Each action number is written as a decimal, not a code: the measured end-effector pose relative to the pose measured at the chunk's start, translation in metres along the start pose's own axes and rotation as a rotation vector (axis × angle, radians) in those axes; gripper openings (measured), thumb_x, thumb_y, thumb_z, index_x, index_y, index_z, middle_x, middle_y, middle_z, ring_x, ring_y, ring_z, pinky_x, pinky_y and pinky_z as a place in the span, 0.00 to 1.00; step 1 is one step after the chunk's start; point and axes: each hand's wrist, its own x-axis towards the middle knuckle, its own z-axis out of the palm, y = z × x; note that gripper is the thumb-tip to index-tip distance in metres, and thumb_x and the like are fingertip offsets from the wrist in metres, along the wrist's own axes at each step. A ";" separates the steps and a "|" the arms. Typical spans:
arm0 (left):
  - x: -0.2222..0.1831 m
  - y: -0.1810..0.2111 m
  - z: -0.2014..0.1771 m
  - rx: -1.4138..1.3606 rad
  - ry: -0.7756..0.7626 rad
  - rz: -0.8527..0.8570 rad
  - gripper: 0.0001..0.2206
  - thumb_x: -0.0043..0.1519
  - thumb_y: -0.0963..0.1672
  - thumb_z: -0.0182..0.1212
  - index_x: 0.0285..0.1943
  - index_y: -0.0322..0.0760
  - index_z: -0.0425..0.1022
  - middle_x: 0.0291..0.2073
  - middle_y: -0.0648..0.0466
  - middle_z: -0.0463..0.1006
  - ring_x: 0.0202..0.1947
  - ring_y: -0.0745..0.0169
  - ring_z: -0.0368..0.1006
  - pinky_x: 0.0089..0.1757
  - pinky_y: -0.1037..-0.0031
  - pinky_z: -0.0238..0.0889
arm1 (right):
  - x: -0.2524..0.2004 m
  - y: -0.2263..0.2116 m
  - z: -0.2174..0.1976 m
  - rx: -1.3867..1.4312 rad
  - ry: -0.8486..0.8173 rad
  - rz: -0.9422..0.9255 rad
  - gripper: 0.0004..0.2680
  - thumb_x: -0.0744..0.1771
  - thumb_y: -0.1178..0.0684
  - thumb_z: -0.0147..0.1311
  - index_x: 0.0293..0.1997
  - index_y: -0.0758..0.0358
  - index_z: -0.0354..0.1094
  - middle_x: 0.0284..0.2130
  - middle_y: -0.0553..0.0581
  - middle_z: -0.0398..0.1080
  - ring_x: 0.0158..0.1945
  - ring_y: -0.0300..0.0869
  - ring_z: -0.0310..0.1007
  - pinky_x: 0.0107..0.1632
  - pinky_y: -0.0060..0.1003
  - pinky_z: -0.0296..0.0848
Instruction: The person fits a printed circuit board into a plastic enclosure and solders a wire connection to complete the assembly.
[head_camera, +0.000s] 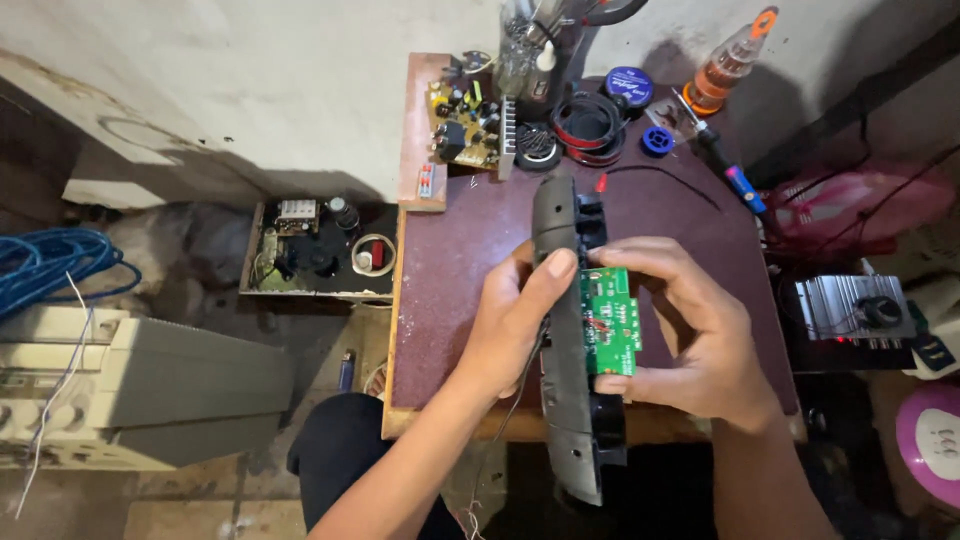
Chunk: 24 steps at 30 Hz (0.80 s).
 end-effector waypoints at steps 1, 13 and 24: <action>0.000 0.002 0.000 -0.004 0.006 0.001 0.19 0.61 0.54 0.59 0.49 0.36 0.73 0.39 0.56 0.75 0.42 0.66 0.72 0.44 0.72 0.68 | -0.001 0.002 0.001 0.001 -0.007 0.002 0.30 0.57 0.49 0.70 0.63 0.72 0.62 0.58 0.66 0.65 0.65 0.49 0.66 0.69 0.40 0.65; 0.000 0.010 0.005 -0.102 -0.010 -0.159 0.21 0.61 0.54 0.59 0.50 0.35 0.73 0.39 0.55 0.76 0.40 0.65 0.74 0.43 0.72 0.70 | -0.002 0.007 0.006 -0.059 0.085 -0.032 0.30 0.56 0.47 0.69 0.60 0.75 0.63 0.55 0.67 0.69 0.62 0.50 0.70 0.65 0.40 0.71; 0.007 0.037 0.008 0.121 0.000 -0.379 0.26 0.59 0.55 0.52 0.60 0.36 0.73 0.51 0.48 0.80 0.52 0.57 0.76 0.53 0.68 0.68 | 0.000 0.031 0.011 0.091 0.096 -0.039 0.29 0.57 0.59 0.71 0.62 0.73 0.60 0.64 0.70 0.63 0.71 0.52 0.64 0.71 0.41 0.67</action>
